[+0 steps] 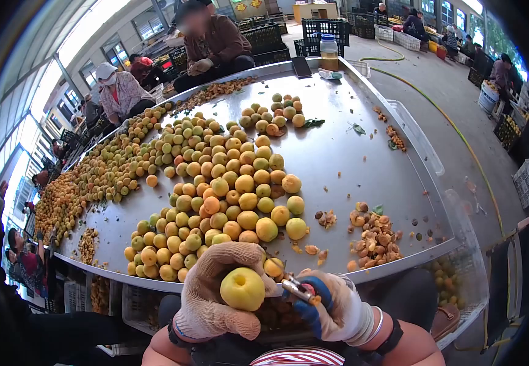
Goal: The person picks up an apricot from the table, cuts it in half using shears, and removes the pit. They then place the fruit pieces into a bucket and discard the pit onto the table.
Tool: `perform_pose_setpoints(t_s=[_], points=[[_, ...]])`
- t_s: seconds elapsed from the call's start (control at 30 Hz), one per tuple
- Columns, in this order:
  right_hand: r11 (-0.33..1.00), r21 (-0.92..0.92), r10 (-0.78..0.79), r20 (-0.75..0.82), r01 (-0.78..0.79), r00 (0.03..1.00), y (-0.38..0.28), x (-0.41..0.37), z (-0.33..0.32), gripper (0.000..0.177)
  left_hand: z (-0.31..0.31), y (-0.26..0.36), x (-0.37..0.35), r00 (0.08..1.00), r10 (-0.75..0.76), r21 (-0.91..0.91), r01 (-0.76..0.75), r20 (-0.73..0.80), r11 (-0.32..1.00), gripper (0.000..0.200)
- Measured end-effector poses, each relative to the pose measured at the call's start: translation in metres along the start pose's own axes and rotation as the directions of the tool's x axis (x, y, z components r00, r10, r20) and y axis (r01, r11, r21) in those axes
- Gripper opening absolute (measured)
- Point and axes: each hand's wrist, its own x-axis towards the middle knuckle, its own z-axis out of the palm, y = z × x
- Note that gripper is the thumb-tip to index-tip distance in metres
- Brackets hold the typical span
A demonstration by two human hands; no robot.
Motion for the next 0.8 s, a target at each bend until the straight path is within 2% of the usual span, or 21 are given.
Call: perform_pose_setpoints(t_s=[0.03, 0.07, 0.1, 0.13, 0.17, 0.23, 0.27, 0.33, 0.43, 0.57, 0.63, 0.77, 0.8], points=[[1.000, -0.001, 0.001, -0.001, -0.001, 1.000, 0.001, 0.001, -0.001, 0.029, -0.007, -0.001, 0.004, 1.000, 0.000, -0.001, 0.000, 0.001, 1.000, 0.095], [0.994, -0.079, -0.071, 0.044, 0.074, 0.997, 0.004, 0.002, -0.003, 0.030, -0.020, -0.002, 0.008, 0.980, 0.171, 0.250, -0.192, 0.103, 0.949, 0.088], [0.977, -0.153, -0.138, 0.095, 0.151, 0.986, 0.006, 0.004, -0.004, 0.031, -0.027, -0.003, 0.011, 0.922, 0.303, 0.459, -0.384, 0.241, 0.801, 0.081], [0.977, -0.153, -0.137, 0.095, 0.151, 0.986, 0.008, 0.005, -0.004, 0.031, -0.024, -0.003, 0.009, 0.946, 0.279, 0.413, -0.323, 0.166, 0.851, 0.075], [0.955, -0.204, -0.195, 0.107, 0.213, 0.975, 0.011, 0.007, -0.004, 0.032, -0.024, -0.003, 0.010, 0.946, 0.279, 0.413, -0.324, 0.165, 0.851, 0.075], [0.893, -0.301, -0.305, 0.139, 0.334, 0.942, 0.015, 0.010, -0.004, 0.033, -0.024, -0.004, 0.012, 0.920, 0.350, 0.507, -0.389, 0.175, 0.769, 0.086], [0.875, -0.342, -0.308, 0.153, 0.342, 0.939, 0.015, 0.011, -0.005, 0.033, -0.025, -0.004, 0.013, 0.920, 0.351, 0.507, -0.389, 0.174, 0.769, 0.086], [0.867, -0.356, -0.313, 0.157, 0.349, 0.937, 0.017, 0.013, -0.006, 0.032, -0.028, -0.003, 0.014, 0.891, 0.394, 0.641, -0.441, 0.226, 0.628, 0.082], [0.858, -0.388, -0.292, 0.168, 0.336, 0.942, 0.018, 0.013, -0.007, 0.030, -0.025, 0.003, 0.014, 0.876, 0.416, 0.677, -0.461, 0.244, 0.573, 0.077], [0.833, -0.457, -0.263, 0.170, 0.313, 0.950, 0.020, 0.013, -0.007, 0.029, -0.021, 0.007, 0.013, 0.871, 0.433, 0.697, -0.460, 0.234, 0.549, 0.074], [0.829, -0.467, -0.261, 0.161, 0.306, 0.952, 0.022, 0.013, -0.005, 0.028, -0.022, 0.007, 0.013, 0.853, 0.452, 0.722, -0.483, 0.260, 0.496, 0.076], [0.782, -0.532, -0.287, 0.155, 0.325, 0.945, 0.030, 0.013, -0.002, 0.028, -0.024, 0.006, 0.010, 0.883, 0.420, 0.729, -0.428, 0.210, 0.535, 0.076], [0.781, -0.532, -0.290, 0.155, 0.327, 0.944, 0.034, 0.013, 0.000, 0.028, -0.028, 0.004, 0.013, 0.863, 0.426, 0.741, -0.471, 0.273, 0.479, 0.077]])
